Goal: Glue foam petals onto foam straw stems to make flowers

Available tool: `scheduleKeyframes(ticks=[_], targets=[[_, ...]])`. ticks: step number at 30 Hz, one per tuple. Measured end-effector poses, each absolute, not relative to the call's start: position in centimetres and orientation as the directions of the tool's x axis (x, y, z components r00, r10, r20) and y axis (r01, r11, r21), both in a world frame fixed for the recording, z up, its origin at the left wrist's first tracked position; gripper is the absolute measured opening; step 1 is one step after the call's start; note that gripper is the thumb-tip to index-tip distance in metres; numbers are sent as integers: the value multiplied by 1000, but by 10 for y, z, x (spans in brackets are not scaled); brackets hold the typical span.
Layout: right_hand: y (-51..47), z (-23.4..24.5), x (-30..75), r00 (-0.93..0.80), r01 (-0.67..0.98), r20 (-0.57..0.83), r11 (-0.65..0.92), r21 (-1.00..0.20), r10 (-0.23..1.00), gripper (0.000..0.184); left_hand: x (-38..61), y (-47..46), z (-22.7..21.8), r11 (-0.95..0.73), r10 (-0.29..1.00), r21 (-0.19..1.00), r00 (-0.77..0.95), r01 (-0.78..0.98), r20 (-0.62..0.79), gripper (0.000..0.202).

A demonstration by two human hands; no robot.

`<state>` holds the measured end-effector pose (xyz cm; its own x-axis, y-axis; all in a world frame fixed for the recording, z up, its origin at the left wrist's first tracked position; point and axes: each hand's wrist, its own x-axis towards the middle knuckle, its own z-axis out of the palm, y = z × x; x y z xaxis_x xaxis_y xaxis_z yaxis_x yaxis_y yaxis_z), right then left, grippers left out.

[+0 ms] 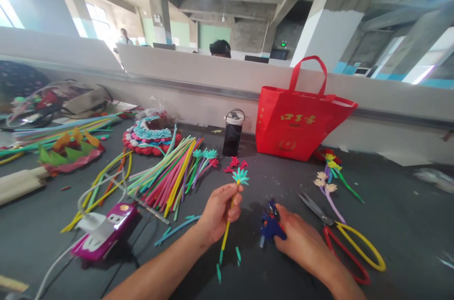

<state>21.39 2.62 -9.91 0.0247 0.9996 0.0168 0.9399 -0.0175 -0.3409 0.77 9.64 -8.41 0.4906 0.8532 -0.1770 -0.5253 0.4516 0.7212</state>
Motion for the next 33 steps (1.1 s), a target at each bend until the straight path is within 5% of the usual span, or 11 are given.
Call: scheduleKeyframes(ticks=[3,6,9,11,14,20,33], targets=[[18,-102,223,115,807,30,-76,-585,993,65,9,96,-86,452,851,724,495,-521,-175,21],[3,-98,239,138,340,-51,-96,-935,989,53,10,95,-88,446,850,725,501,-524,-161,21],[-6,-88,243,117,-113,-45,-32,-993,992,32,12,94,-89,430,858,736,489,-522,-155,22],[-5,-83,233,104,-203,-1,20,-979,995,22,13,93,-89,421,864,747,477,-514,-159,23],[3,-83,207,97,-123,47,59,-991,994,23,14,92,-89,414,872,763,457,-497,-175,24],[4,-95,178,203,233,212,163,-959,956,57,16,92,-90,419,865,794,459,-440,-202,23],[-2,-102,193,203,252,364,311,-917,909,64,23,82,-94,395,845,860,496,-325,-201,25]])
